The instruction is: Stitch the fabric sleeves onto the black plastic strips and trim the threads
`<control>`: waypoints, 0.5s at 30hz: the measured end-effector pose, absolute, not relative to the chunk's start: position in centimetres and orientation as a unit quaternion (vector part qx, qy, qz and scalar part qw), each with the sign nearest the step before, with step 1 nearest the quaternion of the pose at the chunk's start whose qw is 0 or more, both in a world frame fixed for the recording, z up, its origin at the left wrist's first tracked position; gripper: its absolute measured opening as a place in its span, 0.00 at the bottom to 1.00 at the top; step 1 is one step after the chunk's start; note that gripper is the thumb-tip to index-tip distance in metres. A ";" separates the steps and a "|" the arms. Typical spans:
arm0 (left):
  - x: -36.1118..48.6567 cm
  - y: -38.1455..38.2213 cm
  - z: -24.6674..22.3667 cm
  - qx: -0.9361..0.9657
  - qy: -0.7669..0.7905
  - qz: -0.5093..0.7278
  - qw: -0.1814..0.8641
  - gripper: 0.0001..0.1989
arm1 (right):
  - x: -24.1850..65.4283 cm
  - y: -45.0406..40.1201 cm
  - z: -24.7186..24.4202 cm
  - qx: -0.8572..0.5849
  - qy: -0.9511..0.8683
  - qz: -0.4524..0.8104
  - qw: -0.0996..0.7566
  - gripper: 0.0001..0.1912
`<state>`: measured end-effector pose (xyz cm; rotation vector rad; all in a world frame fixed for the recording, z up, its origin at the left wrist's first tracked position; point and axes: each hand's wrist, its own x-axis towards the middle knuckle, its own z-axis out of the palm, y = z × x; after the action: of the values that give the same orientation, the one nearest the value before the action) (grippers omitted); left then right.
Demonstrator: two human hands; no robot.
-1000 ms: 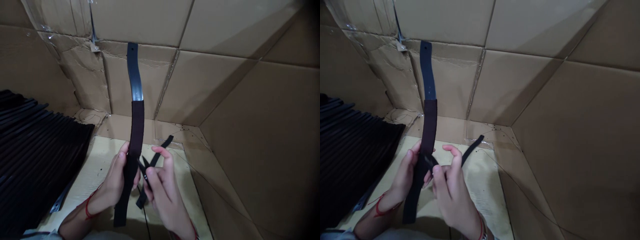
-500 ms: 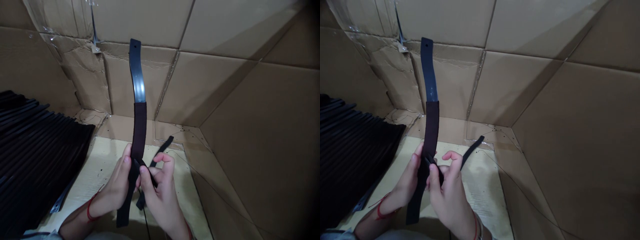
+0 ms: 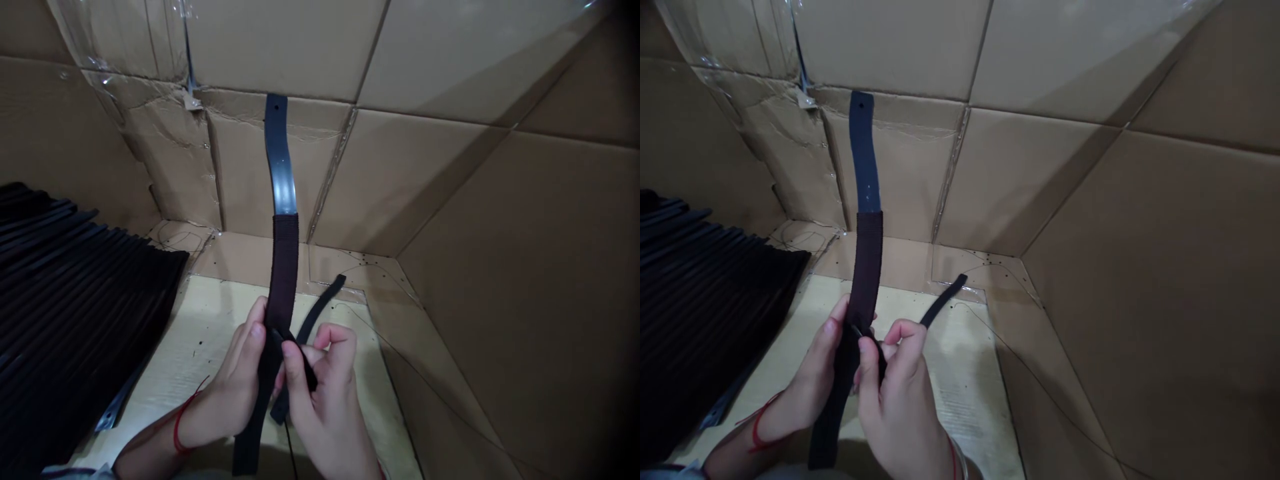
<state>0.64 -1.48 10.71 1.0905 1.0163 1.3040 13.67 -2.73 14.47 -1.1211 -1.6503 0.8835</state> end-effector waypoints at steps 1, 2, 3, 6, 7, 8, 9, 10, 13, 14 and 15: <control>0.7 -1.5 10.9 0.447 0.430 0.552 0.558 0.27 | 13.8 -2.8 14.6 -0.455 -0.676 0.354 0.459 0.06; 0.7 -1.4 11.2 0.436 0.428 0.555 0.565 0.28 | 13.8 -2.9 14.7 -0.452 -0.682 0.350 0.456 0.06; 0.7 -1.3 11.4 0.432 0.422 0.559 0.569 0.28 | 13.8 -3.0 14.8 -0.448 -0.686 0.349 0.454 0.06; 0.6 -1.0 11.9 0.431 0.394 0.572 0.576 0.30 | 13.8 -3.1 14.9 -0.433 -0.689 0.365 0.453 0.07; 0.6 -1.0 11.9 0.431 0.389 0.575 0.576 0.30 | 13.8 -3.1 14.9 -0.429 -0.686 0.373 0.455 0.07; 0.6 -1.0 11.9 0.431 0.388 0.576 0.576 0.30 | 13.7 -3.1 14.9 -0.428 -0.681 0.380 0.457 0.08; 0.5 -1.1 11.7 0.429 0.392 0.577 0.574 0.30 | 13.6 -3.0 14.9 -0.429 -0.676 0.385 0.460 0.08; 0.5 -1.2 11.5 0.427 0.397 0.577 0.572 0.29 | 13.5 -2.9 14.9 -0.431 -0.670 0.388 0.463 0.08; 0.5 -1.6 10.6 0.424 0.406 0.570 0.574 0.29 | 13.2 -2.7 14.7 -0.442 -0.653 0.383 0.482 0.08; 0.6 -1.7 10.3 0.425 0.405 0.568 0.577 0.29 | 13.1 -2.7 14.6 -0.443 -0.649 0.379 0.488 0.08; 0.6 -1.7 9.9 0.432 0.400 0.564 0.579 0.29 | 13.0 -2.7 14.5 -0.446 -0.645 0.376 0.493 0.08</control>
<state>0.62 -1.71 9.94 1.0092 0.9353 1.3194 12.98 -2.69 14.46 -1.0826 -1.5647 0.9107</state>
